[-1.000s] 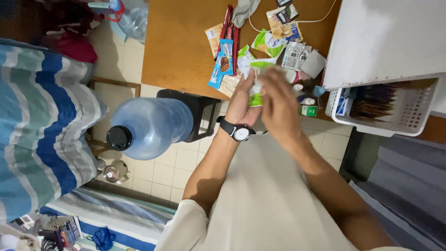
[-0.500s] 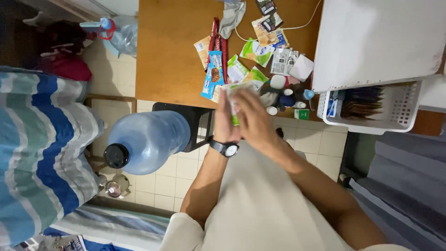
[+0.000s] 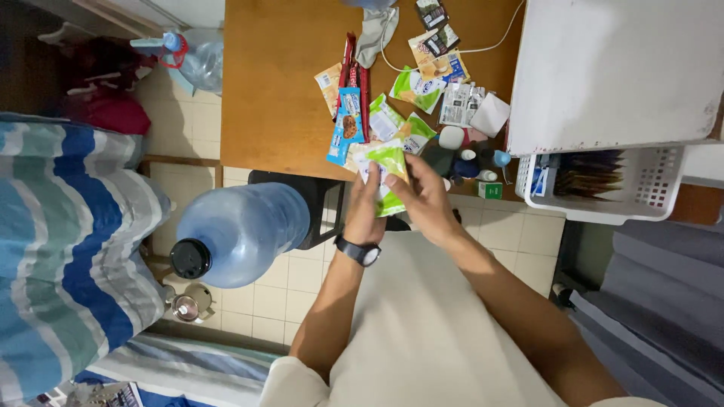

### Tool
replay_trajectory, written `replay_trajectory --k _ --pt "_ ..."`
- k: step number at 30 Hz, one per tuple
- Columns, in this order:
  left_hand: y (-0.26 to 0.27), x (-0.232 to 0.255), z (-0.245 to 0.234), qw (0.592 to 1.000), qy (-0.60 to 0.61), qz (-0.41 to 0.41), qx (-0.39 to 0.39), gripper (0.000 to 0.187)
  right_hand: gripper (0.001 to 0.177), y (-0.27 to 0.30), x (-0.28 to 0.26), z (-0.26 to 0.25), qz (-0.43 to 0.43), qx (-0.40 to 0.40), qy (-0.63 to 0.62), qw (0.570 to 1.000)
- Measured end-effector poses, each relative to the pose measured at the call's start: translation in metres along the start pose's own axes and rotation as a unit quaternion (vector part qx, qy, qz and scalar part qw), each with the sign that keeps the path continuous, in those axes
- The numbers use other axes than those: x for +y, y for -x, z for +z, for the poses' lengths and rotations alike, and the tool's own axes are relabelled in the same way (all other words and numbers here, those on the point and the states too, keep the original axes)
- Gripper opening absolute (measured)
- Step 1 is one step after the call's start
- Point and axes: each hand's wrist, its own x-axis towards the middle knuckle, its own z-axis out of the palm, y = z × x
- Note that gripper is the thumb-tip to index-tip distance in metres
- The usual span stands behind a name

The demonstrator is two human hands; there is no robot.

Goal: Organizing small tea or coffee packets from a pile on a table into a plastic tray.

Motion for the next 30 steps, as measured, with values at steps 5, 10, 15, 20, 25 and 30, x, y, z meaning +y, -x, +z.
replay_trajectory --k 5,10,15,20,25,30 --pt "0.026 0.029 0.04 0.975 -0.185 0.124 -0.003 0.074 0.043 0.003 0.008 0.003 -0.127 0.037 0.19 0.973" --pt "0.007 0.02 0.016 0.997 0.024 0.006 -0.069 0.059 0.039 0.027 -0.007 0.015 -0.256 -0.069 0.206 0.942" --pt "0.018 0.042 0.04 0.928 0.292 -0.182 -0.144 0.049 0.041 0.016 0.016 0.007 -0.243 -0.124 0.205 0.94" --pt "-0.032 -0.045 -0.051 0.934 0.298 -0.17 -0.099 0.039 0.036 -0.001 0.016 0.008 -0.336 -0.092 0.273 0.897" --pt "-0.003 -0.003 -0.008 0.919 0.328 -0.201 -0.089 0.055 0.029 -0.002 0.021 0.001 -0.272 -0.06 0.34 0.898" --pt "0.006 0.028 0.009 0.941 0.287 -0.169 -0.065 0.06 0.027 -0.003 0.02 -0.015 -0.236 -0.021 0.371 0.898"
